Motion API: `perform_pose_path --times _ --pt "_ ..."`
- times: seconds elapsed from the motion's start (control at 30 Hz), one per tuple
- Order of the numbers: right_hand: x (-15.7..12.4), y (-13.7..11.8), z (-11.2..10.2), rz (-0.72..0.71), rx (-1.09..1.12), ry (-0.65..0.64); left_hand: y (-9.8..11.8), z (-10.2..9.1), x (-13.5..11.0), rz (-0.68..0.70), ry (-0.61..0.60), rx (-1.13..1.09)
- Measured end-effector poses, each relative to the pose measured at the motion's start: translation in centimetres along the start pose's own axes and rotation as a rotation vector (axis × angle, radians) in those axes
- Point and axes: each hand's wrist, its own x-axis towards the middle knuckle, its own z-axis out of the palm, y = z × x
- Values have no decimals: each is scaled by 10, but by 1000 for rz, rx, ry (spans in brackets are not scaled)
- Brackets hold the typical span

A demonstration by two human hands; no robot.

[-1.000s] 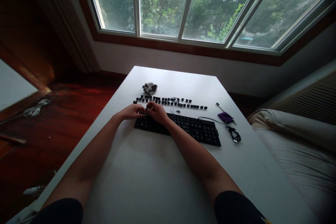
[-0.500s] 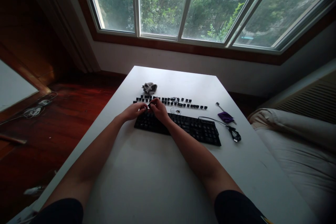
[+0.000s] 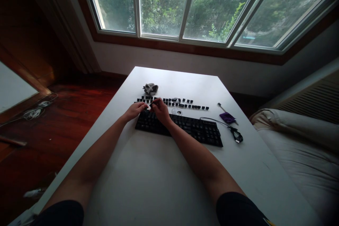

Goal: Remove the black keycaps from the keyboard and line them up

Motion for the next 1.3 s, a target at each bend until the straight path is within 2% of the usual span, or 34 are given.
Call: perform_pose_path --times 0.1,0.23,0.33,0.63,0.77,0.93,1.13,1.3 --pt "-1 -1 0 -16 -1 -6 -1 0 0 9 79 52" --pt "-1 -3 -1 5 -44 7 -2 -2 -1 62 311 345" --pt "-2 -3 -1 12 -65 2 -8 -3 2 59 389 532" --pt "-3 -1 0 -32 -53 -20 -32 0 12 47 393 648" --pt "-1 -1 -1 -35 -78 -28 -28 -1 9 36 400 658" --pt "5 -7 -8 -24 -242 -1 -21 -2 4 56 394 664" --pt "10 -13 -15 46 -428 -23 -24 -3 4 81 389 677" --pt "12 -11 -16 78 -500 -52 -23 -3 4 86 374 654"
